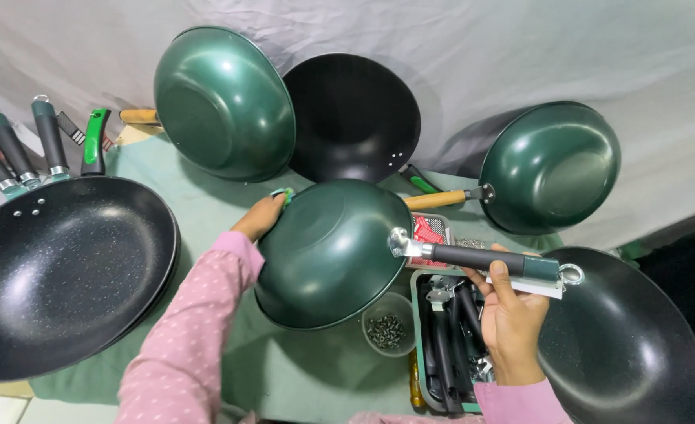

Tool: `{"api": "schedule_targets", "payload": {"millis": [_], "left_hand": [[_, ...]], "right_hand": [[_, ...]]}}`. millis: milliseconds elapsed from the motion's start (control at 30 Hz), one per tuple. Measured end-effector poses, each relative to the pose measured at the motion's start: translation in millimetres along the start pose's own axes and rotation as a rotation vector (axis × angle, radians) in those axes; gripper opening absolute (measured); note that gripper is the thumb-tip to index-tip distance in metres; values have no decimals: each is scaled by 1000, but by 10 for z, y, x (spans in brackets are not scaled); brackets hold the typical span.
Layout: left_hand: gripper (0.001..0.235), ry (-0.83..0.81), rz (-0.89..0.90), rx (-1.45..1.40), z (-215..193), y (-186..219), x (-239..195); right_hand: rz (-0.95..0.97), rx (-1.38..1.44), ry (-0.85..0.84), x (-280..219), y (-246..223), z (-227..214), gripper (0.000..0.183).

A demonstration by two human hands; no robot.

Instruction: Wiping the interior of woks and attaching handles using a fastening tool.

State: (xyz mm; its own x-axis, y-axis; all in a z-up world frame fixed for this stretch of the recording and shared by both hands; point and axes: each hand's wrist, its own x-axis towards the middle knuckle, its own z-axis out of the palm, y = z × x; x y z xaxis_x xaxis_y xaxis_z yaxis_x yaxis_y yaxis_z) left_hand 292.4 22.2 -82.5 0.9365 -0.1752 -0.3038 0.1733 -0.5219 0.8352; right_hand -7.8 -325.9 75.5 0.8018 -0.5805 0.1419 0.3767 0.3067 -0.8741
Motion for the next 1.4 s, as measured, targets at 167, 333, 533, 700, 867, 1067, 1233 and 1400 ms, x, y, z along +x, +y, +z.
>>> {"api": "schedule_targets", "payload": {"millis": [167,333,533,700,867,1067,1233,1400], "left_hand": [[62,41,11,-99,-87,-165,-692],[37,128,308,265,28,-650,-890],[65,127,78,-107,71,-214,-1777],[53,428,608,389,290,51,-2190],[58,523,871,523,458,745,-2489],[48,560,1077,636,699,1320,-2269],[35,558,1074,660,939,1568,-1491],[50,85,679,633,822,1759,-693]], "right_hand": [[-25,-17,1,-12,21,13,36],[-37,-2,-24,-14,78,7,37],[-129,-73,64,-54,149,41,41],[-160,-68,54,-89,138,78,42],[-164,-84,26,-135,114,83,42],[-204,-126,-18,-216,71,125,41],[-211,-129,-30,-246,38,165,39],[-87,-36,-84,-288,-90,169,44]]}}
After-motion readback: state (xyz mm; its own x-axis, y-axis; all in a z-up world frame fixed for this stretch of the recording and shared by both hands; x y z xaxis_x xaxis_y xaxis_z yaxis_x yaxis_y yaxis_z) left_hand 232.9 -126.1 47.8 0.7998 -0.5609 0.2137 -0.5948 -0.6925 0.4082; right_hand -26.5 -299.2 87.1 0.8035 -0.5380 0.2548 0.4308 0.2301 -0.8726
